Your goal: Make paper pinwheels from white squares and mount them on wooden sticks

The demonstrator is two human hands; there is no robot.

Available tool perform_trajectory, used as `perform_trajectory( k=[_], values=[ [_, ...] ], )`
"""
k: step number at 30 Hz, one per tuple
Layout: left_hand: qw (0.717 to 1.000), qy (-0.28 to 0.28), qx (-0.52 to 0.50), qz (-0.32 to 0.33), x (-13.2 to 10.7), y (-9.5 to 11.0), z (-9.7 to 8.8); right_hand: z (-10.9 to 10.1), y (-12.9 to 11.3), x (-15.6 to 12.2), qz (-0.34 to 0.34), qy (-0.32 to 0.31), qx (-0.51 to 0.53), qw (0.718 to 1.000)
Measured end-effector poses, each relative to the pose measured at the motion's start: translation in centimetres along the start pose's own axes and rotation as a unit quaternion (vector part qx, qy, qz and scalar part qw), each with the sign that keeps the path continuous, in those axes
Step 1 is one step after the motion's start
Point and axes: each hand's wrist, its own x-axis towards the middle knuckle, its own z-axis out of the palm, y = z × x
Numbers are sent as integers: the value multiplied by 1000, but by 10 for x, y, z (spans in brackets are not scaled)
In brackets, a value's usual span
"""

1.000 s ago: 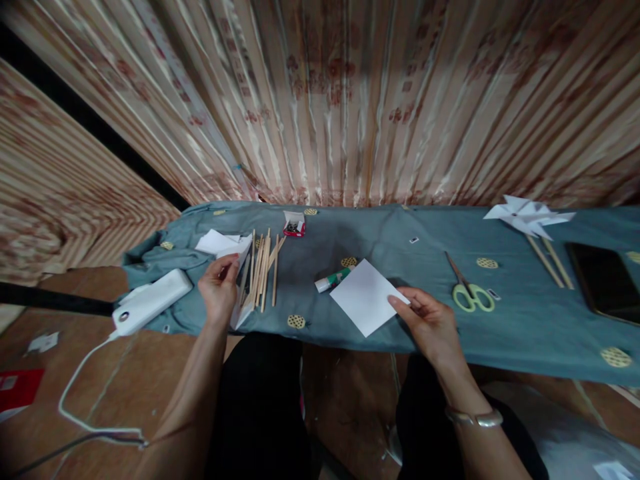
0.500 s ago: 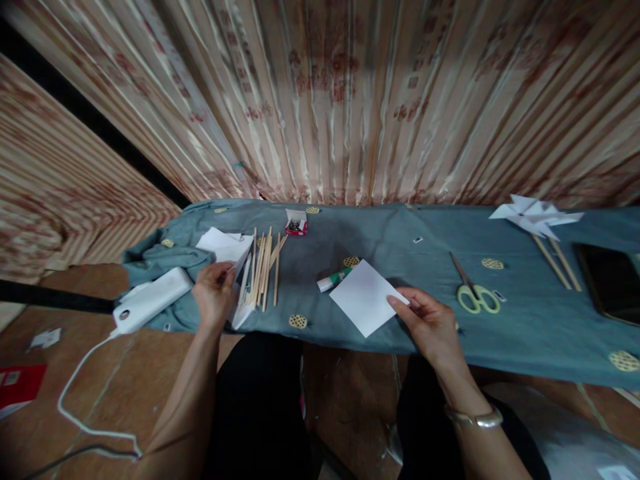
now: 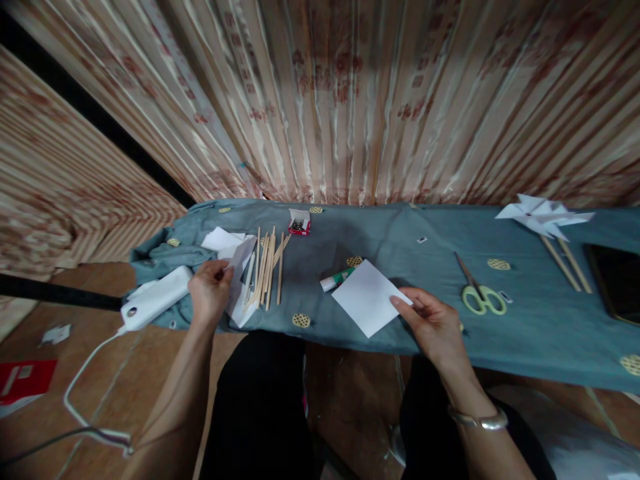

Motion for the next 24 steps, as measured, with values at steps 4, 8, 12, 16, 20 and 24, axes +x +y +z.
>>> perform_trajectory(
  k=[4,8,12,16,20,24],
  values=[
    [999,0,-26,-32,0,4,4,0,0,0,6,-3,4,1000],
    [999,3,-8,-41,0,2,1,0,-1,-1,-3,-6,4,1000],
    [998,-21,48,-22,3,0,-2,0,0,0,-8,-9,-7,1000],
    [994,-46,98,-15,7,0,-1,-2,3,1,-5,-11,-12,1000],
    [993,-59,106,-11,6,4,-3,-4,4,0,-10,-2,-19,1000],
    [996,-50,76,7,-1,18,-8,-6,1,-1,-24,18,-24,999]
  ],
)
